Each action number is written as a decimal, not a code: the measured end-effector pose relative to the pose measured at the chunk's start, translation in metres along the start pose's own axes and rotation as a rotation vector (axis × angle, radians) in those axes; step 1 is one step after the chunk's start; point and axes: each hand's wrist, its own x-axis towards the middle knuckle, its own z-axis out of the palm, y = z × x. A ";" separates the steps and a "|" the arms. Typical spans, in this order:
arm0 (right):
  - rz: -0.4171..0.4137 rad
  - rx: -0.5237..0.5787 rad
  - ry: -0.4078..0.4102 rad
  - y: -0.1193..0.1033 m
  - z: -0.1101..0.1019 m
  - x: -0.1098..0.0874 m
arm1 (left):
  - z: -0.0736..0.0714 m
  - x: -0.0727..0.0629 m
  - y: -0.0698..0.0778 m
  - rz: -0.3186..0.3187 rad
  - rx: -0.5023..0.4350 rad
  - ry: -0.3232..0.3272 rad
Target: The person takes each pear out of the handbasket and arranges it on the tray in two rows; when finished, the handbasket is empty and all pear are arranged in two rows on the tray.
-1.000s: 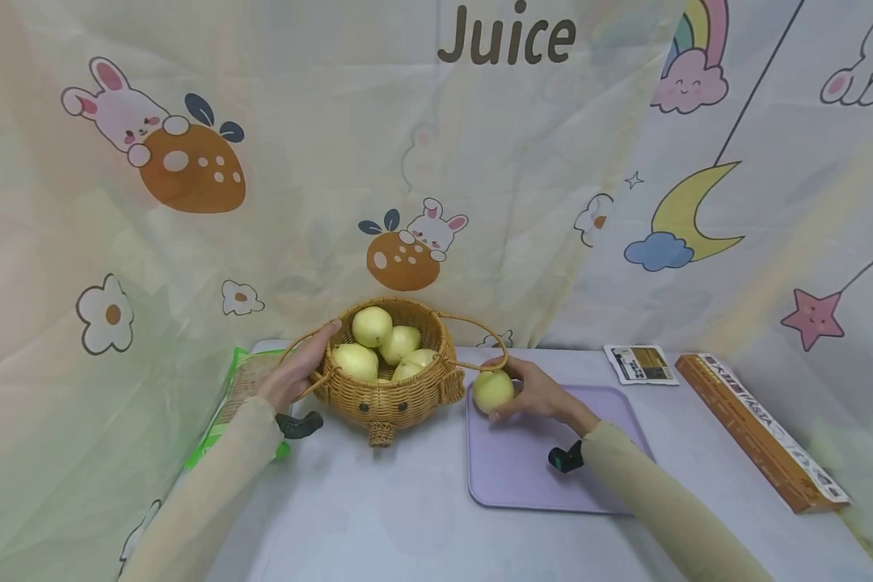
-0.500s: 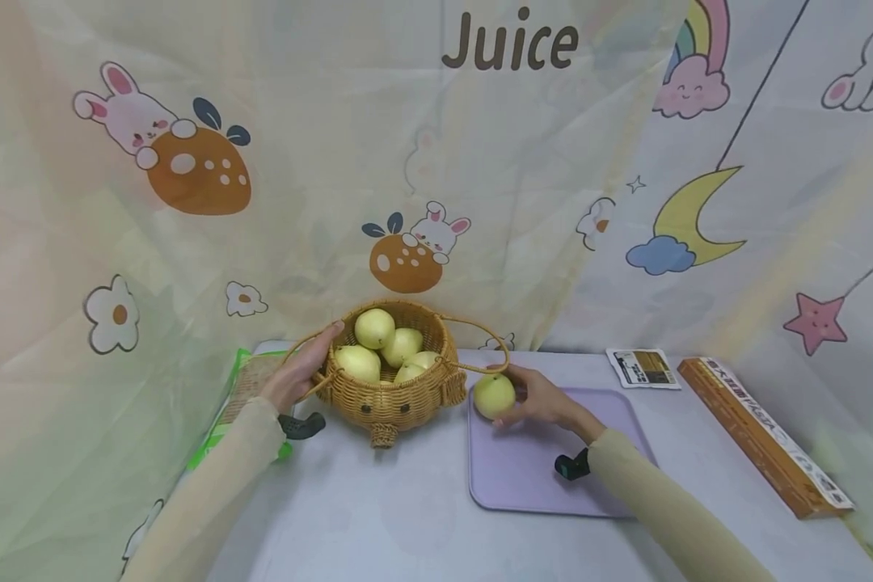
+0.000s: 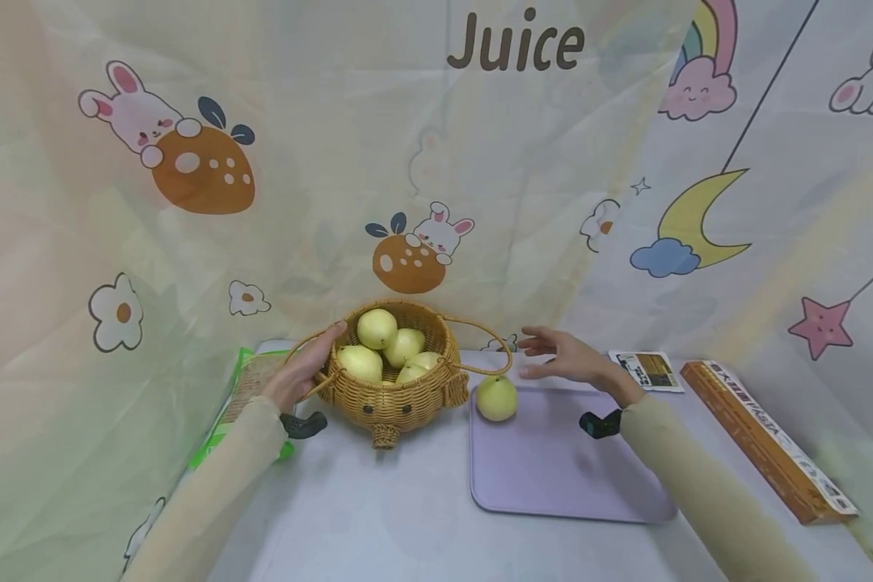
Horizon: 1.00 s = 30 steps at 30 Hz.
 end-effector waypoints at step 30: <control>-0.267 0.008 -0.238 -0.151 0.109 0.120 | -0.001 0.000 -0.001 0.021 0.011 -0.013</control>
